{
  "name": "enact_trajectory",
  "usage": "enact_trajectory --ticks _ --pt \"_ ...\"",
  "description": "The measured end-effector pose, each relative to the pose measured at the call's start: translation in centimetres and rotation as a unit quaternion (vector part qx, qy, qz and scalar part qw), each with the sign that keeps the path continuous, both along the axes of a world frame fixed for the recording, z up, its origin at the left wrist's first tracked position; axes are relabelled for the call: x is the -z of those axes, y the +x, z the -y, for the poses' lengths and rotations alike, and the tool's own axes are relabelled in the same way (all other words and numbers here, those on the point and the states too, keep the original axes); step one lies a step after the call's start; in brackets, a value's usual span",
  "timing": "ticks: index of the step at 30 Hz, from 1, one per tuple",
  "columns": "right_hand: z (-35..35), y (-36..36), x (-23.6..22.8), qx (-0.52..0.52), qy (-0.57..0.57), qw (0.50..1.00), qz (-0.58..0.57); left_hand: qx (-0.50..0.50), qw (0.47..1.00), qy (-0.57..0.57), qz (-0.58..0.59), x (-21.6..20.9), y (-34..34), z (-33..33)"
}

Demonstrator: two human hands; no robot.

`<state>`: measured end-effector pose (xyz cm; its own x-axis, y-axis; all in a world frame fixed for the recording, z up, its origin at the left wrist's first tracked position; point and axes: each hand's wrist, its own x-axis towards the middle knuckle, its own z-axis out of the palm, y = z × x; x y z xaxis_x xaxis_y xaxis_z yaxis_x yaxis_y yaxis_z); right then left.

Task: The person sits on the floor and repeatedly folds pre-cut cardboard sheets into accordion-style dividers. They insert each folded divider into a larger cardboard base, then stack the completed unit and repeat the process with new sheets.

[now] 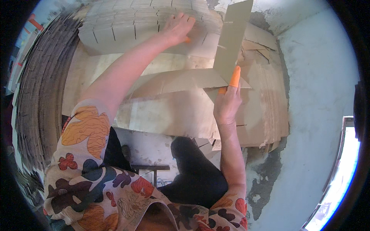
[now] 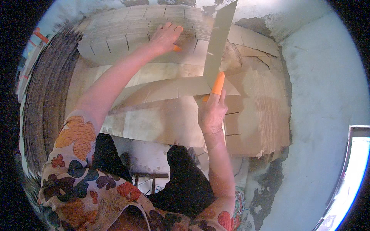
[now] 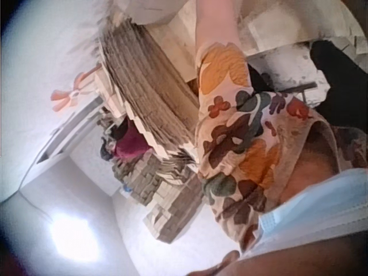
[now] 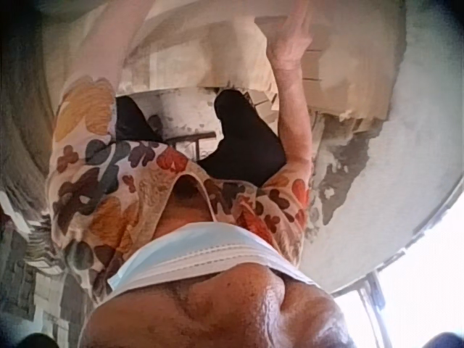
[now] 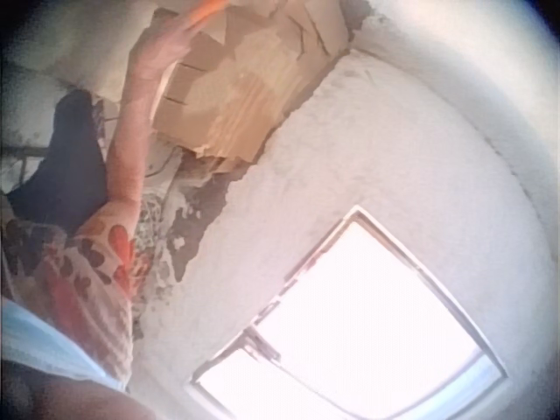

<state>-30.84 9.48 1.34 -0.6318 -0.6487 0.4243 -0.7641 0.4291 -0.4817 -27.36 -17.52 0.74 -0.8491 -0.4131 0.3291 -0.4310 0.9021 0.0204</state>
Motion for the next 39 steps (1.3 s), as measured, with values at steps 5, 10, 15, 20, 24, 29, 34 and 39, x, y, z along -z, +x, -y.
enact_trajectory --ticks 5,10,15,20,24,29,34,39 --pt "-0.3 0.2 -0.2 -0.034 -0.008 0.998 0.056 0.028 0.998 -0.046 -0.031 1.7 -0.7 0.9" --pt "-0.1 -0.7 0.6 -0.035 -0.032 0.999 0.007 0.104 0.99 -0.035 -0.085 1.9 0.2 1.3" --pt "-0.2 -0.8 0.0 -0.013 -0.041 0.998 -0.055 0.085 0.993 0.047 -0.07 0.7 1.1 0.5" --pt "-0.5 -0.7 0.0 -0.026 -0.051 0.996 -0.065 0.046 0.998 0.031 -0.037 0.0 0.7 0.4" --pt "-0.5 -0.7 -0.1 -0.05 -0.073 0.993 -0.078 0.143 0.979 -0.06 -0.13 1.1 0.9 1.6" --pt "-0.7 -0.5 -0.3 0.001 -0.006 1.0 0.029 0.145 0.988 -0.033 -0.035 0.8 1.2 0.4" --pt "-0.9 -0.7 0.2 -0.023 0.013 0.999 0.031 0.15 0.988 -0.02 -0.016 0.7 1.0 -0.6" --pt "-0.9 -0.8 0.7 -0.037 0.0 0.999 -0.012 0.173 0.983 0.045 -0.047 -0.1 1.4 -1.9"
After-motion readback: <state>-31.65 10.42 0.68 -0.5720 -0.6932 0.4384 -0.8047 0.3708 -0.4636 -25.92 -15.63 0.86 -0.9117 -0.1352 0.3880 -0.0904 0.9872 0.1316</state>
